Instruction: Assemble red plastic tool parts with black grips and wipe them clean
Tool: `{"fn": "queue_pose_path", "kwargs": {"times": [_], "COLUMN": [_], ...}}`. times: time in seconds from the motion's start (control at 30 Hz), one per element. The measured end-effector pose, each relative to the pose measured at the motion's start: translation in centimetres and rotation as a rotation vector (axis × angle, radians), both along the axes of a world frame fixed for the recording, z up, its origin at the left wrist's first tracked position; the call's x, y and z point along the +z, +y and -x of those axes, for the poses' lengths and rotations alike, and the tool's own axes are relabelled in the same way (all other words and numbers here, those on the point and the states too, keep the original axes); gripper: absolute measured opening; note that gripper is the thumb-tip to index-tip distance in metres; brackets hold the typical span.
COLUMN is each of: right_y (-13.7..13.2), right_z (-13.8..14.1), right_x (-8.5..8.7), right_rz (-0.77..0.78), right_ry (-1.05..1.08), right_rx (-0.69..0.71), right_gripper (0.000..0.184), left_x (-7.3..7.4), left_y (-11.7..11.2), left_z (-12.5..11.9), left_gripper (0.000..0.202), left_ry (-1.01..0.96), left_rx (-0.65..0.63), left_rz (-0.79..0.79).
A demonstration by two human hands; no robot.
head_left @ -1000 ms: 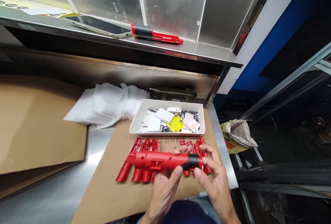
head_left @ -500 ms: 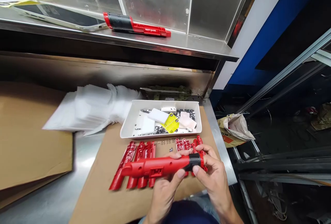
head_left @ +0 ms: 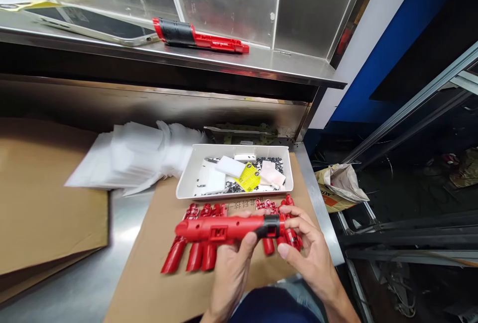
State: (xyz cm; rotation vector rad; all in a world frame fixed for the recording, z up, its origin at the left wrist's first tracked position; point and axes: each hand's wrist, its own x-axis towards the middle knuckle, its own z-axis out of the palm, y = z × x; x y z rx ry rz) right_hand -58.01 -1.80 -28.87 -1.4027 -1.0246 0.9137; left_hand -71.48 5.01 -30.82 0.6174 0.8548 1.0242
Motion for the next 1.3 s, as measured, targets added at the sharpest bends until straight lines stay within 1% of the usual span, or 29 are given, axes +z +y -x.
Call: {"fn": "queue_pose_path", "kwargs": {"times": [0.07,0.13,0.2,0.27,0.33,0.4,0.43,0.5,0.53,0.6,0.67,0.73,0.8,0.87,0.93,1.0,1.03,1.1,1.17,1.2,1.23,1.27,1.3], "right_y": [-0.1,-0.1,0.0,-0.1,-0.3,-0.5,-0.4,0.3,0.9,2.8,5.0,7.1,8.8,9.9,10.5,10.3,10.0,8.6,6.5,5.3,4.0,2.8,1.7], "right_z": [0.2,0.8,1.5,2.1,2.2,1.7,1.2,0.0,-0.5,-1.2,-0.8,0.5,2.3,3.8,4.6,4.4,4.0,2.6,1.1,0.6,0.2,0.0,0.0], "right_x": [0.1,0.3,0.6,0.9,1.0,0.7,0.3,-0.9,-1.8,-4.0,-6.4,-8.7,-10.8,-12.2,-12.8,-12.3,-11.7,-9.6,-6.8,-5.2,-3.8,-2.5,-1.3], "right_rz": [0.007,0.001,-0.036,-0.078,-0.114,-0.136,-0.129,-0.052,0.007,0.121,0.191,0.238,0.273,0.287,0.284,0.265,0.246,0.199,0.161,0.128,0.07,-0.024,-0.122], "right_ry": [-0.051,-0.126,-0.2,-0.258,-0.279,-0.271,-0.272,-0.345,-0.403,-0.519,-0.59,-0.623,-0.637,-0.625,-0.597,-0.559,-0.535,-0.471,-0.398,-0.356,-0.309,-0.254,-0.206], "right_rx": [-0.089,-0.174,-0.21,-0.219,-0.213,-0.228,-0.254,-0.291,-0.284,-0.215,-0.134,-0.088,-0.056,-0.043,-0.038,-0.028,-0.016,0.014,0.023,-0.002,-0.047,-0.097,-0.141], "right_gripper": [0.013,0.013,0.015,0.017,0.022,0.028,0.033,0.038,0.034,0.021,0.017,0.012,0.009,0.012,0.011,0.009,0.01,0.011,0.017,0.02,0.018,0.01,0.01], "left_x": [0.3,0.6,0.8,0.8,0.7,0.5,0.4,0.4,0.4,0.6,0.8,1.0,1.2,1.2,1.2,1.3,1.4,1.6,1.9,2.2,2.4,2.7,3.1], "left_y": [0.5,0.5,0.3,0.1,0.2,0.8,1.3,2.3,2.8,3.7,4.2,4.3,4.2,3.9,3.5,3.0,2.8,2.4,1.9,1.7,1.5,1.2,1.0], "left_z": [-0.1,-0.1,-0.1,-0.1,0.1,0.5,0.8,1.8,2.4,3.5,4.5,5.2,5.7,6.0,6.0,5.9,5.7,5.3,4.9,4.7,4.5,4.2,4.0], "left_gripper": [0.08,0.087,0.09,0.09,0.086,0.079,0.076,0.07,0.067,0.063,0.064,0.072,0.077,0.069,0.051,0.037,0.035,0.037,0.047,0.054,0.063,0.073,0.081], "left_ry": [-0.095,-0.151,-0.183,-0.189,-0.185,-0.158,-0.134,-0.075,-0.052,-0.034,-0.027,-0.023,-0.047,-0.102,-0.152,-0.195,-0.218,-0.268,-0.311,-0.334,-0.361,-0.393,-0.426], "left_rx": [0.005,-0.013,-0.028,-0.044,-0.063,-0.058,-0.035,0.053,0.106,0.183,0.21,0.196,0.157,0.09,0.024,-0.014,-0.015,-0.008,-0.008,-0.023,-0.047,-0.074,-0.1], "left_rz": [0.101,0.185,0.231,0.237,0.22,0.177,0.145,0.075,0.046,0.025,0.061,0.126,0.199,0.278,0.344,0.372,0.371,0.372,0.37,0.37,0.374,0.384,0.403]}}
